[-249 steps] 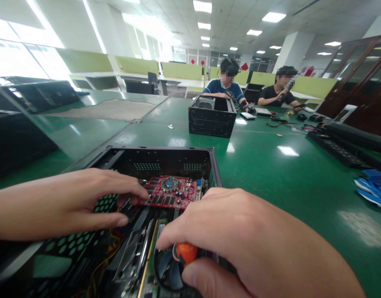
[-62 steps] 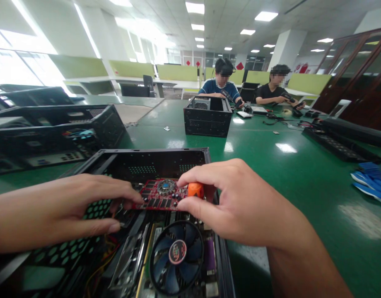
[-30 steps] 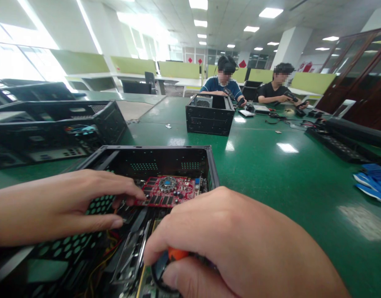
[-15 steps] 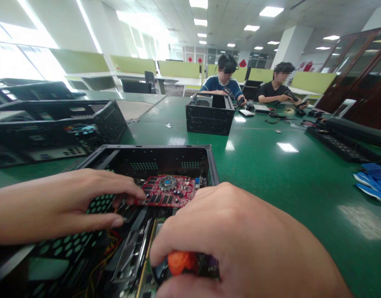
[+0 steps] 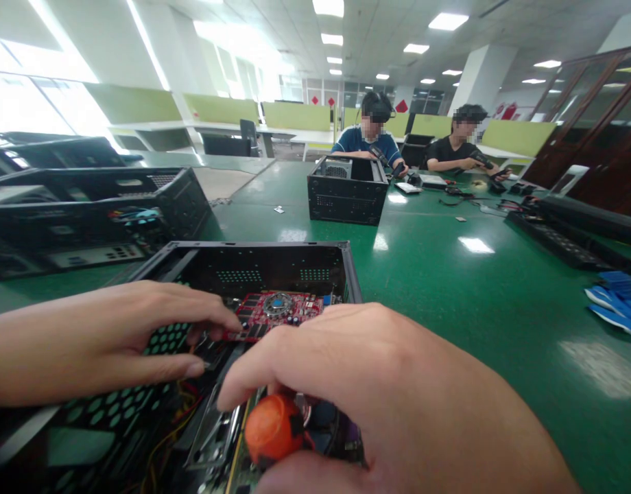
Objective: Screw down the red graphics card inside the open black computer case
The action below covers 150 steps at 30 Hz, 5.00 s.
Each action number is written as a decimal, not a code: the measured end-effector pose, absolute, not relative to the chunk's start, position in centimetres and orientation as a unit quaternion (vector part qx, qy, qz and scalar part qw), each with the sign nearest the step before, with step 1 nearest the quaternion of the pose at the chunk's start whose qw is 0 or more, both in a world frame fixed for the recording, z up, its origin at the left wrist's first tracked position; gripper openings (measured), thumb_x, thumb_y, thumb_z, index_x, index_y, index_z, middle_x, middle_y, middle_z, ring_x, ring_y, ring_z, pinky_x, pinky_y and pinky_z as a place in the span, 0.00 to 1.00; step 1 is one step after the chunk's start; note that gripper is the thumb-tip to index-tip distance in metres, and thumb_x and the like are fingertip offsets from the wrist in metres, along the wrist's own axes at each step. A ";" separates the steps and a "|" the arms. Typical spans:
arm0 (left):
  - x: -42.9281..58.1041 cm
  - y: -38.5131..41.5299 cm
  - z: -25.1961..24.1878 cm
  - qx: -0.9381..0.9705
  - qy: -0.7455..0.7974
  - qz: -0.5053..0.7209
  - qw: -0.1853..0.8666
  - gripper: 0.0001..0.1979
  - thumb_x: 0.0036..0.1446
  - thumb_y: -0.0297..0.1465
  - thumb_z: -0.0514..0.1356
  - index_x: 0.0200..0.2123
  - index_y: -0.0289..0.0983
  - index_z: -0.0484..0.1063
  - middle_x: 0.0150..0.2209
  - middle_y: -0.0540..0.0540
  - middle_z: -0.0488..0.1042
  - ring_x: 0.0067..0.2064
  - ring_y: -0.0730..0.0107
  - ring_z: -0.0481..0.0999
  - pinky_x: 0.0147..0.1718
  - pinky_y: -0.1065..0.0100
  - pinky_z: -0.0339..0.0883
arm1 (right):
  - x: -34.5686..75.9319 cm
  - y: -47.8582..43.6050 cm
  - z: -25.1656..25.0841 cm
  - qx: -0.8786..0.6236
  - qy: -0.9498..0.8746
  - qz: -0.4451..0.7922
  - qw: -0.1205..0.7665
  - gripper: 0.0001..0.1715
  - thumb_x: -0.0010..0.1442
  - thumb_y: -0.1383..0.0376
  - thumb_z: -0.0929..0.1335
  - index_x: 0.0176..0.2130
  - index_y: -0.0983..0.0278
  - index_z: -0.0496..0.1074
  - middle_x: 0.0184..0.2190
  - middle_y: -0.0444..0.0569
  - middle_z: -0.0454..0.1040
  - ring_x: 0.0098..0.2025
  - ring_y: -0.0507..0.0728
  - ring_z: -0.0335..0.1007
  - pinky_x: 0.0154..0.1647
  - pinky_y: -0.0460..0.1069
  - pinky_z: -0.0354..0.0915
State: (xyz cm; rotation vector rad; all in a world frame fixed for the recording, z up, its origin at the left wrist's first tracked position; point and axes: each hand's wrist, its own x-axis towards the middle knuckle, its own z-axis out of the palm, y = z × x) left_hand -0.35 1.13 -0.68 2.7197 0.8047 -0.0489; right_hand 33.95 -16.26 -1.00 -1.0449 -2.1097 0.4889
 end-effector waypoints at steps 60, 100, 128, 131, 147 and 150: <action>0.5 0.4 0.0 0.940 0.293 -0.019 0.172 0.19 0.74 0.46 0.71 0.63 0.56 0.94 0.56 0.49 0.98 0.54 0.48 0.98 0.54 0.60 0.87 | 35.7 -13.7 -1.3 -0.465 -0.815 0.048 0.342 0.15 0.87 0.68 0.69 0.61 0.57 0.85 0.54 0.47 0.96 0.50 0.58 0.95 0.55 0.48 0.83; 1.0 0.0 0.6 0.928 0.316 -0.042 0.190 0.22 0.70 0.47 0.69 0.61 0.53 0.95 0.55 0.47 0.98 0.53 0.46 0.96 0.54 0.58 0.84 | 35.4 -13.4 -1.6 -0.436 -0.842 0.067 0.310 0.26 0.88 0.67 0.67 0.77 0.59 0.80 0.72 0.54 0.95 0.68 0.62 0.96 0.61 0.53 0.88; 0.4 0.5 0.0 0.933 0.295 -0.014 0.206 0.18 0.71 0.44 0.75 0.61 0.55 0.95 0.50 0.47 0.98 0.48 0.48 0.96 0.47 0.58 0.82 | 31.2 -12.0 -3.4 -0.367 -0.825 0.134 0.408 0.14 0.87 0.71 0.72 0.64 0.63 0.88 0.54 0.48 0.96 0.53 0.55 0.94 0.59 0.45 0.84; 0.4 0.4 0.1 0.932 0.296 -0.016 0.209 0.18 0.71 0.45 0.74 0.61 0.55 0.95 0.50 0.47 0.98 0.49 0.47 0.96 0.49 0.57 0.82 | 31.3 -11.8 -3.5 -0.366 -0.821 0.133 0.418 0.15 0.88 0.70 0.73 0.66 0.64 0.88 0.56 0.50 0.94 0.55 0.56 0.93 0.62 0.47 0.86; 0.6 0.3 0.2 0.932 0.296 -0.022 0.210 0.18 0.71 0.45 0.73 0.60 0.54 0.95 0.50 0.45 0.98 0.48 0.45 0.96 0.47 0.56 0.84 | 31.5 -12.2 -2.6 -0.375 -0.823 0.167 0.393 0.17 0.87 0.66 0.73 0.68 0.60 0.89 0.60 0.52 0.98 0.59 0.63 0.98 0.64 0.55 0.89; 0.6 0.3 0.3 0.932 0.293 -0.019 0.214 0.18 0.71 0.45 0.74 0.61 0.54 0.95 0.52 0.45 0.98 0.51 0.45 0.96 0.50 0.57 0.85 | 33.2 -13.9 -2.0 -0.403 -0.802 0.164 0.410 0.19 0.88 0.66 0.74 0.70 0.57 0.88 0.63 0.53 0.98 0.60 0.65 0.98 0.67 0.57 0.90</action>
